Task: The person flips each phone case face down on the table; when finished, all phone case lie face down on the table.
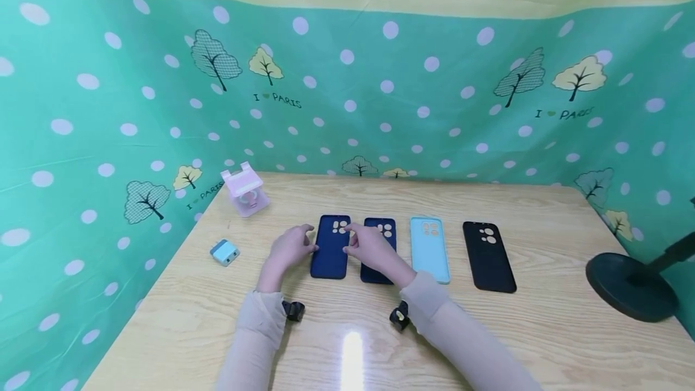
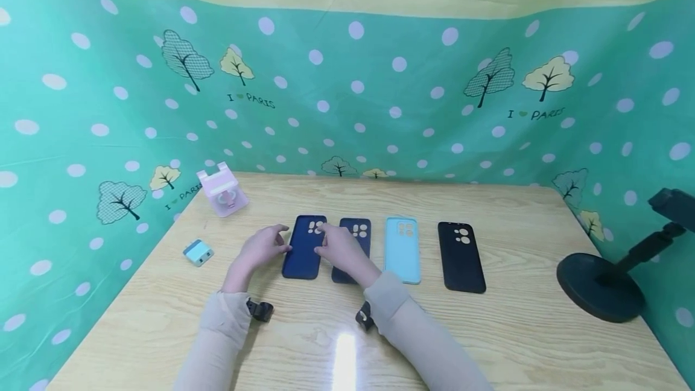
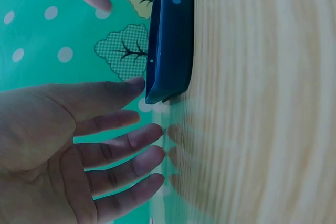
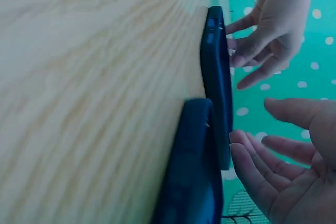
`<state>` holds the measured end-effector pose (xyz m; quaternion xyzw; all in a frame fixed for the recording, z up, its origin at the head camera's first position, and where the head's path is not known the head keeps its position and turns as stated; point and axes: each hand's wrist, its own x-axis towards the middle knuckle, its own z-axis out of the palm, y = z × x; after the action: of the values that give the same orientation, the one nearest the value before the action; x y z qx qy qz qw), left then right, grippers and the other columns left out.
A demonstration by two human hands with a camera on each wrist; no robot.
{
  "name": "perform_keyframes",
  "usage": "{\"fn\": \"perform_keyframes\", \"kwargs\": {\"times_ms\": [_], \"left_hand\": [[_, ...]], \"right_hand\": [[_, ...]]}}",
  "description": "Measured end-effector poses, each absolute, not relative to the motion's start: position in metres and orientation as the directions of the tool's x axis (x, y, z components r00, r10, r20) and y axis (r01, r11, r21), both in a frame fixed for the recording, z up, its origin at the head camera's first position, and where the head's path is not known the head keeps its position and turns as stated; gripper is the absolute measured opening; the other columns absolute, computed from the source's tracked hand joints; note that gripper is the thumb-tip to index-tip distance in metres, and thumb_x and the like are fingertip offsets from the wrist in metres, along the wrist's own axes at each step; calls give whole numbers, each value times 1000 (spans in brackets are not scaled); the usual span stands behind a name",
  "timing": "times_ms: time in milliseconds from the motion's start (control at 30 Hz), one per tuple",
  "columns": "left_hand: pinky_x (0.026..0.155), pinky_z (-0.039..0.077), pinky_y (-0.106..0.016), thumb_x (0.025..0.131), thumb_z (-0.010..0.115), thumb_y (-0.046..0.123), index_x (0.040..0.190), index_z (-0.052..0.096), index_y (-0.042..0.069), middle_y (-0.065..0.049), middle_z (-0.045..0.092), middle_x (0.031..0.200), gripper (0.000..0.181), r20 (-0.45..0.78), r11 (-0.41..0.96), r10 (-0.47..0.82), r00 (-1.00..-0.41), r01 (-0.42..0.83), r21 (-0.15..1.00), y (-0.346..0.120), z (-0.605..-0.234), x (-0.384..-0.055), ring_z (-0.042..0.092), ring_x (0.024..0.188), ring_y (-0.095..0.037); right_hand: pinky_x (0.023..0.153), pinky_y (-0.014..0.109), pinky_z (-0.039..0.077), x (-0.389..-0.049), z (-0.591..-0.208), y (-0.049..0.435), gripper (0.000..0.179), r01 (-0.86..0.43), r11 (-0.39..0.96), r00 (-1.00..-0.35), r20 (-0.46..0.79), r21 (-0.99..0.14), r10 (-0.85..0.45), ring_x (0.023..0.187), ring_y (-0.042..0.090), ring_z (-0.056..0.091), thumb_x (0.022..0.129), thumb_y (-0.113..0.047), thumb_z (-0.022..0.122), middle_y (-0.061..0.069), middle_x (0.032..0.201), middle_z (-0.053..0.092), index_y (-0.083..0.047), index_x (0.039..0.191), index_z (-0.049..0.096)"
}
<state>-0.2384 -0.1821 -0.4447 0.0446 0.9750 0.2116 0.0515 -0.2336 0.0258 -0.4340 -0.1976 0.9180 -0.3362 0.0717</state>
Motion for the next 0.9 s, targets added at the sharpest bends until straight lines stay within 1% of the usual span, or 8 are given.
{"fn": "perform_keyframes", "kwargs": {"times_ms": [100,200,333,467,567,667,733,900], "left_hand": [[72,53,-39,86,73,22,130,58,2,-6,69,87,51,-86,905,115,-990,69,419,-180,-445,-240,64,79,-19],[70,52,-38,86,73,22,130,58,2,-5,68,86,50,-91,906,116,-989,68,417,-179,-444,-239,63,78,-18],[68,51,-37,86,72,22,128,59,2,-6,65,88,48,-98,910,118,-988,68,408,-178,-442,-238,61,78,-18],[67,49,-35,87,71,21,123,62,2,-7,61,91,41,-105,916,126,-986,75,394,-178,-443,-237,57,77,-18],[67,49,-36,88,70,19,120,64,2,-8,59,93,37,-104,919,136,-985,86,386,-178,-444,-237,56,76,-19],[71,50,-38,89,69,17,119,64,0,-9,60,93,35,-105,915,148,-983,96,392,-179,-444,-236,56,78,-19],[73,51,-40,89,68,15,117,64,-2,-9,61,92,33,-105,910,158,-982,104,401,-180,-444,-237,57,79,-20],[80,52,-43,89,65,10,117,62,-6,-11,65,93,32,-119,889,162,-980,93,448,-181,-444,-238,60,84,-23]], "right_hand": [[61,24,48,-238,-439,19,48,-269,727,-932,-21,-632,-362,69,10,60,88,-15,71,3,86,67,-4,133,56],[56,23,43,-240,-441,15,52,-230,742,-943,-45,-630,-330,61,10,55,88,-13,71,1,76,62,-3,136,53],[63,27,49,-240,-442,11,61,-210,776,-942,-90,-595,-324,62,13,57,87,-12,71,2,72,60,0,141,46],[83,34,56,-240,-442,6,58,-236,805,-935,-99,-544,-341,88,20,68,86,-9,72,12,94,69,5,138,48],[93,38,54,-240,-442,3,53,-242,816,-933,-104,-526,-344,111,27,65,87,-8,71,19,120,65,7,134,52],[97,39,52,-239,-442,0,52,-228,817,-935,-116,-529,-336,119,31,60,87,-7,70,21,130,60,7,134,52],[97,39,51,-239,-442,-2,52,-219,816,-937,-118,-534,-329,118,30,61,88,-6,70,20,122,63,7,134,51],[90,36,55,-238,-443,-4,53,-209,807,-941,-111,-552,-320,101,24,68,87,-4,70,12,91,68,6,135,51]]}}
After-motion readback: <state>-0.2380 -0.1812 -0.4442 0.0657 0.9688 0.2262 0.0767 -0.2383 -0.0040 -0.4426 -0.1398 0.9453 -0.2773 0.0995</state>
